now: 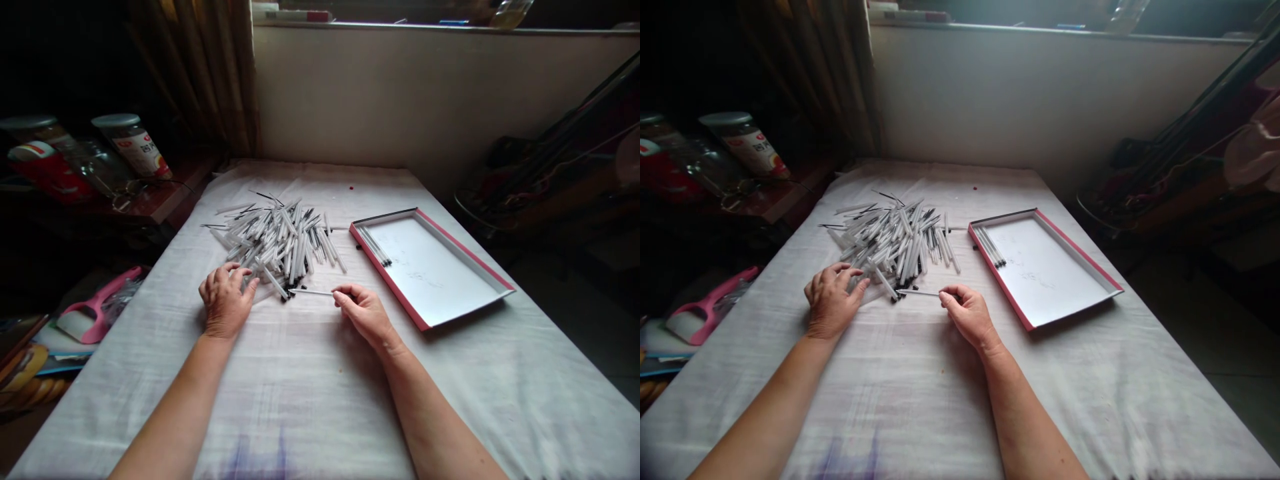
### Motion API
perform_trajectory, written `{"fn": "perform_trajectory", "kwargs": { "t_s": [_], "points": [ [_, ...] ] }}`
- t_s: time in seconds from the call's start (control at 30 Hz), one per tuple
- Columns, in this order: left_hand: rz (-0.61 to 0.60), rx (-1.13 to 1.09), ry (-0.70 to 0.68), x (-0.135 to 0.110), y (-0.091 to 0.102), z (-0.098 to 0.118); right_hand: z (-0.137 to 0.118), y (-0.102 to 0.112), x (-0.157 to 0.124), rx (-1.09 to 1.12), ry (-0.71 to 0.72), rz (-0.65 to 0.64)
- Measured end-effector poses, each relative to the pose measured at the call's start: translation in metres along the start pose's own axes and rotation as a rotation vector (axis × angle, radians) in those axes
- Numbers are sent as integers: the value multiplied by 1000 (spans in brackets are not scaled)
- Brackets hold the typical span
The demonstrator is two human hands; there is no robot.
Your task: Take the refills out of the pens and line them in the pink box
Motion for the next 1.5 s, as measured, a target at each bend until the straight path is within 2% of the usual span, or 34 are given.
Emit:
{"fn": "perform_trajectory", "kwargs": {
  "t_s": [0.1, 0.27, 0.43, 0.6, 0.8, 0.93, 1.27, 1.4, 1.5],
  "points": [
    [-52, 35, -6, -1, -11, 2, 0, -2, -1, -7, -8, -4],
    [-68, -6, 20, 0, -16, 2, -4, -3, -2, -18, -4, -8],
    [9, -206, -2, -1, -6, -1, -8, -1, -4, 7, 19, 12],
    [14, -382, -111, -9, 5, 15, -18, 1, -8, 39, 105, 42],
    [-98, -549, -224, -16, 1, 42, -22, 2, -10, 18, 124, 60],
    [-127, -587, -261, -19, 1, 52, -21, 2, -8, 14, 118, 52],
    [-222, -621, -226, -22, -9, 54, -21, 9, -7, 10, 101, 53],
    [-226, -632, -268, -23, -8, 59, -21, 5, -7, -20, 96, 31],
    [-280, -653, -313, -26, -10, 66, -21, -1, -6, -38, 93, -32]
  ]
}}
Point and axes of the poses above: each hand's wrist, its own x-axis towards the middle knuckle, its own y-axis out of the back of the hand, z = x × y, the point moved 10 cm from there along x, towards the middle knuckle, and after that the axes turned 6 degrees about -z, right-handed, at the moved point
